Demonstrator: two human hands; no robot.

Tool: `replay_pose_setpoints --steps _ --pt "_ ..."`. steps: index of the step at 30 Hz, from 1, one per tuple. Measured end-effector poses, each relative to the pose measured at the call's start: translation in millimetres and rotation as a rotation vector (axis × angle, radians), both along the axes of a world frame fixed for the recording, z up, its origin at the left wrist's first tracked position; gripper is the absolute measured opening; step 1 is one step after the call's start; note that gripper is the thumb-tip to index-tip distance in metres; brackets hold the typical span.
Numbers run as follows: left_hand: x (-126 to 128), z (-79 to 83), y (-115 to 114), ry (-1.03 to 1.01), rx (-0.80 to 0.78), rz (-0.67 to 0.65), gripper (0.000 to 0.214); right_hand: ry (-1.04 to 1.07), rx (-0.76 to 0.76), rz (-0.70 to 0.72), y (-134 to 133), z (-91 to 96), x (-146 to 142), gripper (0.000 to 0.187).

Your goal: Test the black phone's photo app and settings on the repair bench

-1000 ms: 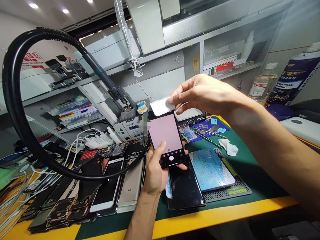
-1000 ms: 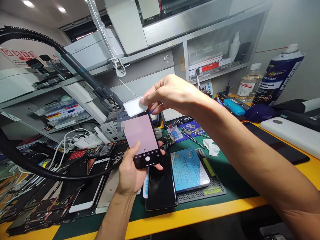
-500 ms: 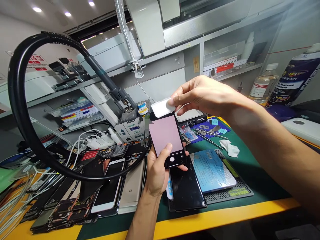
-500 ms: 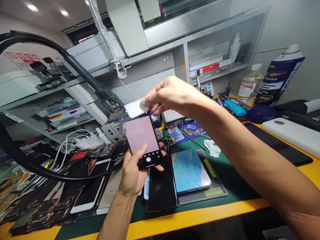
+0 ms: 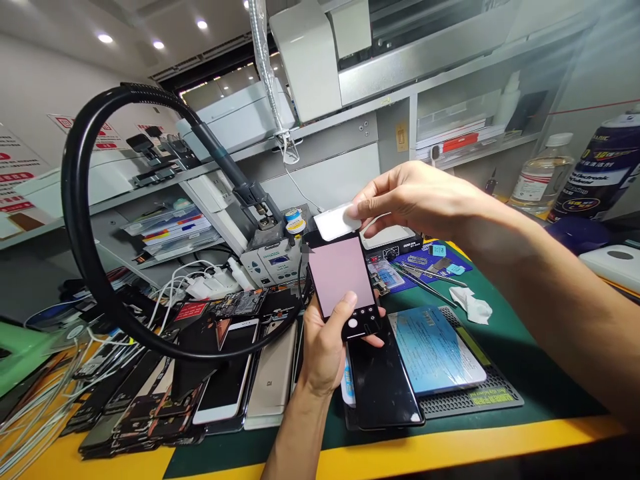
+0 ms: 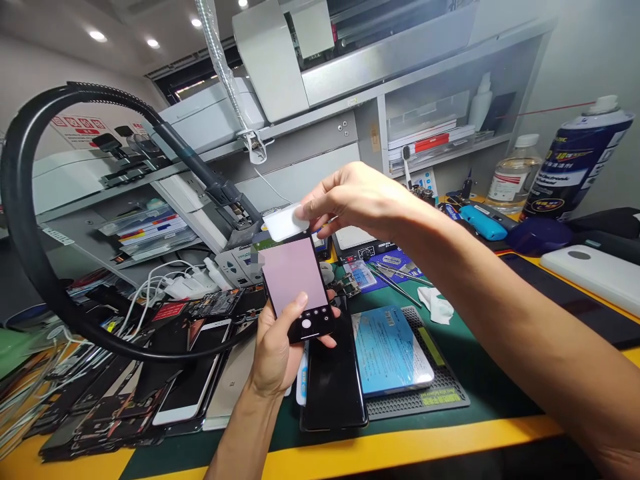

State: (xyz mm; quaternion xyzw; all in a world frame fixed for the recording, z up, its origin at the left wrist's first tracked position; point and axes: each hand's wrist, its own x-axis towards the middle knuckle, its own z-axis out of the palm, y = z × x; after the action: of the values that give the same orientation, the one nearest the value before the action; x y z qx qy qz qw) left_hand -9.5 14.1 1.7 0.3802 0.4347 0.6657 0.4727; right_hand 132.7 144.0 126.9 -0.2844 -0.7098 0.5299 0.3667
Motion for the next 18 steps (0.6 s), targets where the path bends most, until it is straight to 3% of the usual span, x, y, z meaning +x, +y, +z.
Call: replay_pose_setpoints --steps 18 --pt "-3.0 -0.8 1.5 -0.063 0.004 -0.045 0.061 -0.002 -0.003 -0.01 -0.9 0.5 0.0 0.018"
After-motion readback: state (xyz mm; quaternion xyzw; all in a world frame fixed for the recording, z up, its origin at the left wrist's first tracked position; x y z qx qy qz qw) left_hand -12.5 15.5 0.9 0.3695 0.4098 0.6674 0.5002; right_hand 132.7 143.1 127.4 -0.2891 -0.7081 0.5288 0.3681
